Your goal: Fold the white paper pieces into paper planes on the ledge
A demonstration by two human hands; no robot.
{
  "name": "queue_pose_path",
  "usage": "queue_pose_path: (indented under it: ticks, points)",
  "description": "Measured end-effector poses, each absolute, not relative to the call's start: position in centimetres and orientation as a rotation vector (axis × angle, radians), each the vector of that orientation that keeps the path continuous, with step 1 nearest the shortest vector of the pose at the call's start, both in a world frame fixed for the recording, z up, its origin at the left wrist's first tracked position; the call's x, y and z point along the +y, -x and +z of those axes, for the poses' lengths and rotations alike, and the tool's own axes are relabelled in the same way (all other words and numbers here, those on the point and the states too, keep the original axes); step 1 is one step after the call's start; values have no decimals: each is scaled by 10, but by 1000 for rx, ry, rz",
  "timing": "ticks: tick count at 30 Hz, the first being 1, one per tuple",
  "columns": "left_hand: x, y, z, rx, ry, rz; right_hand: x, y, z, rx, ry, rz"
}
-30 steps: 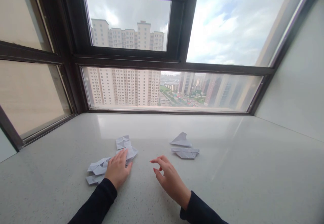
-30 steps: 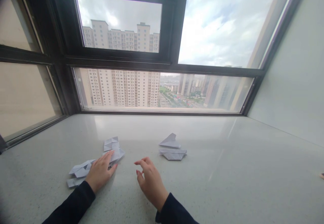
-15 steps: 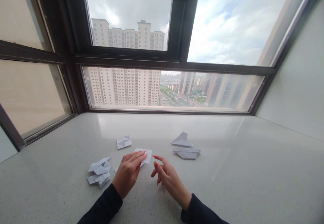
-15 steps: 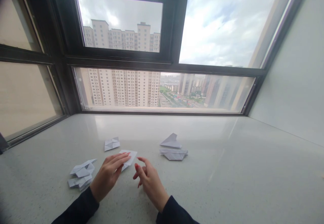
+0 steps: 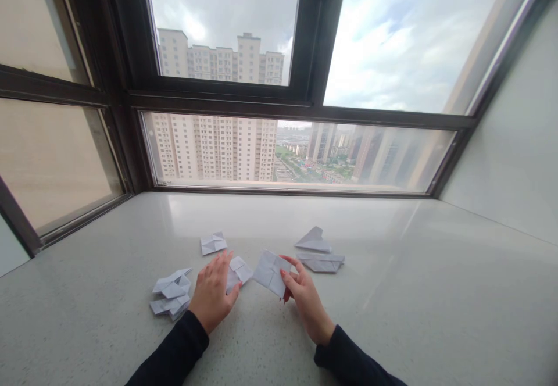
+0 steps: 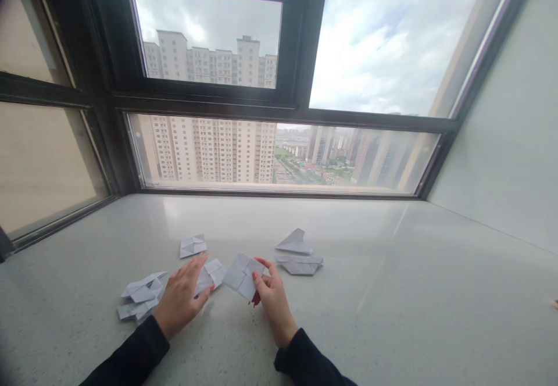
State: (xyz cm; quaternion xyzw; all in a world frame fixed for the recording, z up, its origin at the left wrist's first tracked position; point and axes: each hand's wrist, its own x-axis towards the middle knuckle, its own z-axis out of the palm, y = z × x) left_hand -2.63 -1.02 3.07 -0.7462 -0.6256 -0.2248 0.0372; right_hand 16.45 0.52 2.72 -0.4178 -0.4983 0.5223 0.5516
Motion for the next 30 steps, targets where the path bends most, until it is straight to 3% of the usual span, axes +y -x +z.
queue_pose_path:
  ticks: [7, 17, 25, 30]
  points:
    - [-7, 28, 27, -2140, 2322, -537, 0, -160, 28, -1199, 928, 1199]
    - [-11, 22, 33, -2006, 2226, -880, -2, -160, 29, -1254, 875, 1214]
    - [-7, 24, 40, -1863, 2379, -1518, -3, -160, 32, -1248, 884, 1197]
    - [-8, 18, 42, -2131, 2486, -2069, -6, -159, 38, -1269, 852, 1230]
